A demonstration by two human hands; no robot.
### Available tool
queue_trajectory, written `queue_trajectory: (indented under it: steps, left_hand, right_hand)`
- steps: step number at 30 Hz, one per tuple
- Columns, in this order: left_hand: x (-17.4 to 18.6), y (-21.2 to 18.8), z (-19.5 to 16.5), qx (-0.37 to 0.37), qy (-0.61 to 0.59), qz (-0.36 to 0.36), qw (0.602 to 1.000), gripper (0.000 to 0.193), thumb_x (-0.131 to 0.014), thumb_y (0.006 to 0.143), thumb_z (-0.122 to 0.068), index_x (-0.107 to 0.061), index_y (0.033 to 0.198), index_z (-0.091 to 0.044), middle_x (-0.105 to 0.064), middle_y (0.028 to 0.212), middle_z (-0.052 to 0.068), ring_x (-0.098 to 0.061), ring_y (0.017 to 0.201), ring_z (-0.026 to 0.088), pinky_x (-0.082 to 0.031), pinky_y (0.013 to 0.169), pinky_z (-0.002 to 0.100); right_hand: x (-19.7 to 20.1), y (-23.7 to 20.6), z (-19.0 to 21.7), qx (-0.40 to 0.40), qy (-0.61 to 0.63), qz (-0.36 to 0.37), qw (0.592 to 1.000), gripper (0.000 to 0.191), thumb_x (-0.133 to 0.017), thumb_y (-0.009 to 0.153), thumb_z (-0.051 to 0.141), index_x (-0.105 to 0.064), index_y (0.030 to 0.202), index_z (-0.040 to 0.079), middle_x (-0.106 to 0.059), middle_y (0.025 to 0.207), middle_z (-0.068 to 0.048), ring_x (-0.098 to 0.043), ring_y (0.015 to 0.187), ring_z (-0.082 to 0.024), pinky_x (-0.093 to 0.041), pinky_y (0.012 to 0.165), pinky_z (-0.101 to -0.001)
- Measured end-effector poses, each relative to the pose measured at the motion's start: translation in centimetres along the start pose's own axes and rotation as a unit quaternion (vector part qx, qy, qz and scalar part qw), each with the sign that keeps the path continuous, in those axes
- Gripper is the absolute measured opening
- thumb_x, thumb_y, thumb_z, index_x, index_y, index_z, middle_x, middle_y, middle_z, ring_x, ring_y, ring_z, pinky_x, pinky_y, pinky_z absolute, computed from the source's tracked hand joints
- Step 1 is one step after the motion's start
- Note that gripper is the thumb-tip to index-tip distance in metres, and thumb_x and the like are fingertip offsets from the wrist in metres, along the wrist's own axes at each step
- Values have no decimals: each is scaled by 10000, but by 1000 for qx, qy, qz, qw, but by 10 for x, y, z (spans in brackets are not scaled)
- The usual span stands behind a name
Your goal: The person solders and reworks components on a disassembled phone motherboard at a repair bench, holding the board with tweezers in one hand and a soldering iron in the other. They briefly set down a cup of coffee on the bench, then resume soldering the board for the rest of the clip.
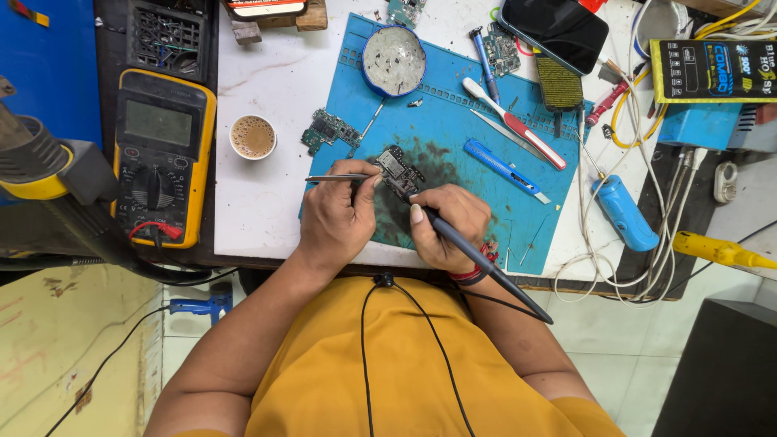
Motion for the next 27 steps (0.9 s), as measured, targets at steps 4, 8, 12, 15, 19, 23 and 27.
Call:
queue_trajectory:
  steps: [4,8,12,15,19,23,27]
  left_hand:
    - [0,0,-1,2,-4,-1,1000,130,-682,1014,-38,-591,1106,-53,-712,942,96,-700,720,253,-542,634,369]
    - [0,-1,-1,13,-10,0,1000,130,-684,1015,-49,-590,1104,-55,-715,925,92,-701,710,249,-542,625,363]
    - [0,-2,-1,24,-5,-1,1000,129,-688,1015,-58,-591,1100,-57,-715,904,94,-708,713,252,-544,619,361]
    - [0,-4,-4,21,-4,-4,1000,117,-686,1016,-57,-596,1091,-56,-712,903,102,-714,721,255,-547,626,361]
    - [3,-7,-15,-16,-10,-16,1000,98,-661,1032,-43,-594,1103,-46,-707,939,115,-726,774,259,-563,672,359]
    - [2,-11,-12,20,-26,-13,999,87,-680,1021,-45,-618,1080,-32,-706,880,107,-695,685,204,-530,613,333]
    - [3,-16,-13,24,-53,-20,998,68,-678,1025,-45,-631,1072,-30,-693,828,85,-675,646,146,-513,586,297]
  right_hand:
    - [1,0,1,4,-3,2,1000,68,-677,881,35,-652,942,18,-664,779,-116,-660,665,-279,-516,632,-355]
    - [1,-2,2,6,1,11,1000,70,-681,878,28,-655,942,17,-656,762,-110,-659,660,-277,-516,630,-358]
    - [10,-5,5,9,-22,-21,1000,125,-692,953,48,-669,1074,28,-717,893,-124,-712,755,-279,-554,700,-350]
    - [9,-3,7,5,-74,-21,997,196,-718,1005,64,-680,1197,48,-743,987,-110,-736,855,-281,-572,769,-350]
    - [1,1,13,8,-143,17,990,362,-800,881,171,-663,1201,70,-682,977,-132,-647,894,-332,-507,791,-412]
    - [-1,-1,19,14,-156,46,987,456,-793,841,181,-635,1258,86,-655,1061,-145,-597,983,-350,-460,862,-448]
    - [3,-8,22,23,-148,43,988,452,-750,801,97,-635,1239,94,-674,1068,-122,-615,1014,-340,-452,889,-455]
Point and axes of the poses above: each hand's wrist, its own y-axis towards the middle knuckle, its own x-axis out of the back of the hand, z = x × y, the point moved 10 cm from there along y, towards the middle knuckle
